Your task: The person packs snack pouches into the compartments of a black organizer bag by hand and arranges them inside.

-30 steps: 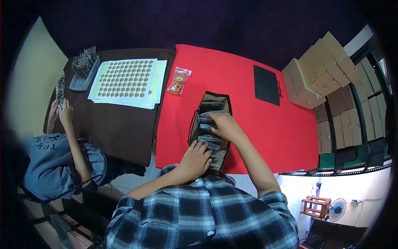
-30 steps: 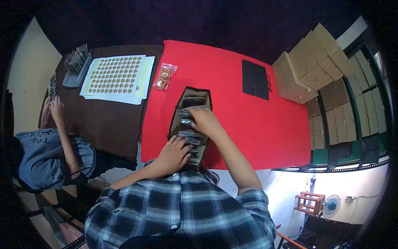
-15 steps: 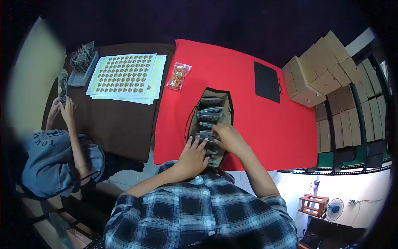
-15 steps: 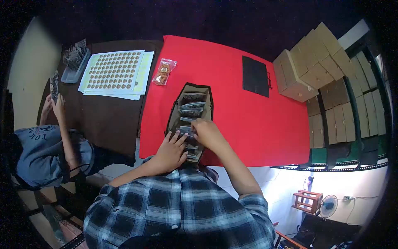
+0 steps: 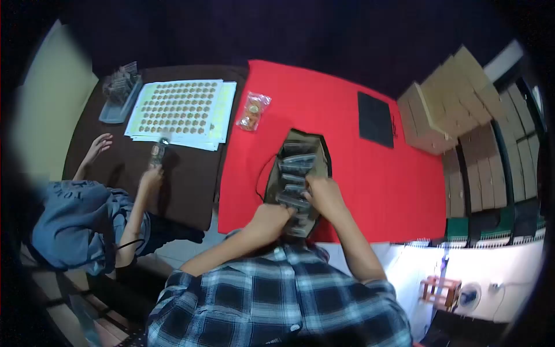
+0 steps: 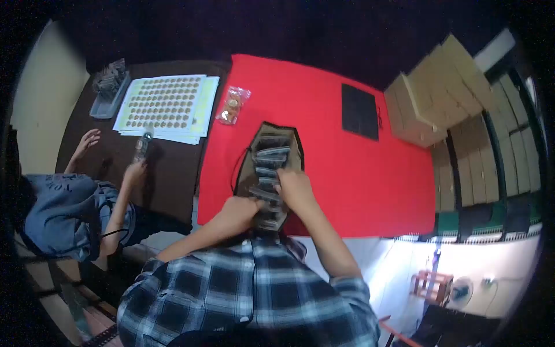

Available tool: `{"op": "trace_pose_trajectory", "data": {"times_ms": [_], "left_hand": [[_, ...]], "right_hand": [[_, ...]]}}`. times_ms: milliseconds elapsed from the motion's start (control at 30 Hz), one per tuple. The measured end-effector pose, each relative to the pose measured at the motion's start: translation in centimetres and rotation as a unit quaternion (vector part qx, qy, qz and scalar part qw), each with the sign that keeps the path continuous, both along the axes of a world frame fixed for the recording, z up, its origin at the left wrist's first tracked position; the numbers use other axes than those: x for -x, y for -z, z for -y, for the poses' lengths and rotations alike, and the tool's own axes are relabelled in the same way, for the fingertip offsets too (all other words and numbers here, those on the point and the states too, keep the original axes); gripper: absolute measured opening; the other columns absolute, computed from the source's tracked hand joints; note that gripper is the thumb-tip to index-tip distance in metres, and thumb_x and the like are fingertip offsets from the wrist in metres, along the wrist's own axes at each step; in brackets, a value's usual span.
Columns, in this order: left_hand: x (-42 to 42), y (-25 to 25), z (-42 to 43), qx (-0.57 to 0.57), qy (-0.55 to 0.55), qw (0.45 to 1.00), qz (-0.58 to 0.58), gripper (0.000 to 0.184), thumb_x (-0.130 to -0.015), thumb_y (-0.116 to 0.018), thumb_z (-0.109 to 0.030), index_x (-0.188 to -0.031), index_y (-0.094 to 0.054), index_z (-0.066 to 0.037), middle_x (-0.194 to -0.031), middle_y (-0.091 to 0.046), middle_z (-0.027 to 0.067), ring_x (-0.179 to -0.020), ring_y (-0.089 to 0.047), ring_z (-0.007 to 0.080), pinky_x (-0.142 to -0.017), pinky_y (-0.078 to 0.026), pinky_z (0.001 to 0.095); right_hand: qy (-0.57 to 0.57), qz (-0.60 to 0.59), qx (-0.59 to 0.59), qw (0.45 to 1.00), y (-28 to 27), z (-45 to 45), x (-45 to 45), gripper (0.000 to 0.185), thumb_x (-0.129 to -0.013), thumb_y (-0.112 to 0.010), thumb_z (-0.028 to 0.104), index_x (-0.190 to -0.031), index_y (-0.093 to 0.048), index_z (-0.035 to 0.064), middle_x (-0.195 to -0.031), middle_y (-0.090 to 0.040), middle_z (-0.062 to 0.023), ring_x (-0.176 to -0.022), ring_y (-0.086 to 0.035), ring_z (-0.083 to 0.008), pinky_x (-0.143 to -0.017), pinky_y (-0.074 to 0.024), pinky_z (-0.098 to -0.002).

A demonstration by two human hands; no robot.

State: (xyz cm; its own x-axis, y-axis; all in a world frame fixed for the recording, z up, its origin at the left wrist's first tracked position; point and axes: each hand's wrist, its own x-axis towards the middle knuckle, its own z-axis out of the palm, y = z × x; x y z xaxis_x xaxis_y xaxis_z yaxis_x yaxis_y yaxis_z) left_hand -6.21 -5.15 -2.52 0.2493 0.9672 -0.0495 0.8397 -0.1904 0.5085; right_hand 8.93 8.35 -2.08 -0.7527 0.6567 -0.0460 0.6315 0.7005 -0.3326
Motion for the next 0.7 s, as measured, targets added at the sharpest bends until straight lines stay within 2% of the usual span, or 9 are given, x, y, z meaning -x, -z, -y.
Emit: {"op": "trace_pose_trajectory", "data": {"times_ms": [33, 200, 233, 367, 433, 467, 567, 600, 700], "left_hand": [[-0.3, 0.6, -0.2, -0.006, -0.008, 1.0, -0.002, 0.019, -0.076, -0.058, -0.008, -0.094, -0.059, -0.003, -0.079, -0.065, 0.0174, -0.077, -0.065, 0.0362, -0.063, -0.052, 0.0467], [-1.1, 2.3, -0.8, -0.007, -0.01, 0.999, -0.03, 0.022, -0.079, -0.057, -0.014, -0.1, -0.061, -0.005, -0.098, -0.064, 0.0153, -0.085, -0.066, 0.0332, -0.072, -0.053, 0.0447], [-1.3, 1.9, -0.9, 0.03, -0.02, 0.999, -0.019, 0.025, -0.079, -0.058, -0.015, -0.102, -0.061, -0.005, -0.099, -0.064, 0.0153, -0.091, -0.065, 0.0327, -0.08, -0.053, 0.0449], [-0.6, 1.6, -1.0, -0.104, -0.034, 0.987, -0.121, 0.028, -0.083, -0.06, -0.02, -0.108, -0.062, -0.006, -0.106, -0.061, 0.0159, -0.11, -0.056, 0.0335, -0.106, -0.035, 0.049], [-0.9, 2.9, -0.8, -0.154, -0.073, 0.983, -0.073, 0.028, -0.086, -0.06, -0.022, -0.108, -0.062, -0.006, -0.109, -0.059, 0.0157, -0.116, -0.051, 0.0337, -0.113, -0.025, 0.0504], [-0.7, 2.1, -0.6, -0.19, -0.091, 0.978, -0.005, 0.024, -0.089, -0.058, -0.023, -0.104, -0.062, -0.006, -0.112, -0.057, 0.0158, -0.113, -0.053, 0.0319, -0.111, -0.028, 0.0508], [1.1, -0.1, 0.0, -0.162, -0.109, 0.973, 0.127, 0.023, -0.089, -0.057, -0.022, -0.103, -0.062, -0.005, -0.113, -0.057, 0.0144, -0.113, -0.054, 0.0293, -0.111, -0.028, 0.0529], [1.7, -0.2, 0.4, -0.196, -0.124, 0.959, 0.162, 0.021, -0.091, -0.055, -0.021, -0.102, -0.063, -0.006, -0.113, -0.057, 0.0123, -0.114, -0.054, 0.0273, -0.11, -0.026, 0.0573], [4.1, -1.1, 1.7, -0.224, -0.194, 0.94, 0.172, 0.019, -0.093, -0.053, -0.021, -0.101, -0.064, -0.009, -0.116, -0.058, 0.0099, -0.116, -0.054, 0.0265, -0.111, -0.021, 0.0612]], "right_hand": [[-0.001, -0.027, 0.007, 1.0, 0.2, -0.1, -0.1, 0.025, -0.073, -0.074, 0.013, -0.09, -0.059, 0.0022, -0.083, -0.064, -0.0183, -0.083, -0.063, -0.0384, -0.074, -0.0497, -0.047], [0.011, -0.049, 0.062, 0.997, -0.8, 0.6, 0.6, 0.024, -0.078, -0.073, 0.018, -0.092, -0.063, 0.0024, -0.085, -0.065, -0.0181, -0.083, -0.063, -0.0376, -0.073, -0.0486, -0.0457], [0.001, -0.071, 0.051, 0.996, -0.9, 0.6, 1.0, 0.023, -0.079, -0.072, 0.019, -0.092, -0.063, 0.0022, -0.082, -0.064, -0.0182, -0.079, -0.062, -0.0371, -0.07, -0.0479, -0.0453], [-0.015, -0.1, 0.016, 0.995, -0.2, 1.0, 1.2, 0.025, -0.086, -0.066, 0.024, -0.084, -0.068, -0.001, -0.074, -0.061, -0.0206, -0.07, -0.06, -0.0379, -0.064, -0.0463, -0.0443], [0.008, -0.064, 0.046, 0.997, -1.0, 1.4, 1.3, 0.028, -0.088, -0.064, 0.025, -0.082, -0.069, -0.0021, -0.074, -0.06, -0.0218, -0.07, -0.06, -0.039, -0.063, -0.0462, -0.0443], [0.02, -0.082, 0.064, 0.994, -1.6, 2.0, 1.5, 0.028, -0.089, -0.062, 0.024, -0.084, -0.069, -0.0029, -0.073, -0.059, -0.023, -0.07, -0.059, -0.0404, -0.063, -0.0457, -0.0441], [0.036, -0.08, 0.058, 0.994, -3.5, 3.0, 2.2, 0.024, -0.089, -0.06, 0.021, -0.087, -0.071, 0.0001, -0.079, -0.062, -0.0242, -0.073, -0.062, -0.0405, -0.064, -0.0489, -0.0444], [0.021, -0.091, 0.046, 0.995, -3.8, 3.3, 2.3, 0.023, -0.09, -0.061, 0.019, -0.087, -0.071, -0.0008, -0.083, -0.065, -0.0228, -0.077, -0.065, -0.034, -0.066, -0.0505, -0.0385], [-0.01, -0.206, 0.245, 0.947, -4.1, 3.7, 3.5, 0.023, -0.093, -0.06, 0.017, -0.087, -0.07, -0.0029, -0.085, -0.068, -0.0179, -0.078, -0.066, -0.0236, -0.071, -0.0502, -0.0325]]}}
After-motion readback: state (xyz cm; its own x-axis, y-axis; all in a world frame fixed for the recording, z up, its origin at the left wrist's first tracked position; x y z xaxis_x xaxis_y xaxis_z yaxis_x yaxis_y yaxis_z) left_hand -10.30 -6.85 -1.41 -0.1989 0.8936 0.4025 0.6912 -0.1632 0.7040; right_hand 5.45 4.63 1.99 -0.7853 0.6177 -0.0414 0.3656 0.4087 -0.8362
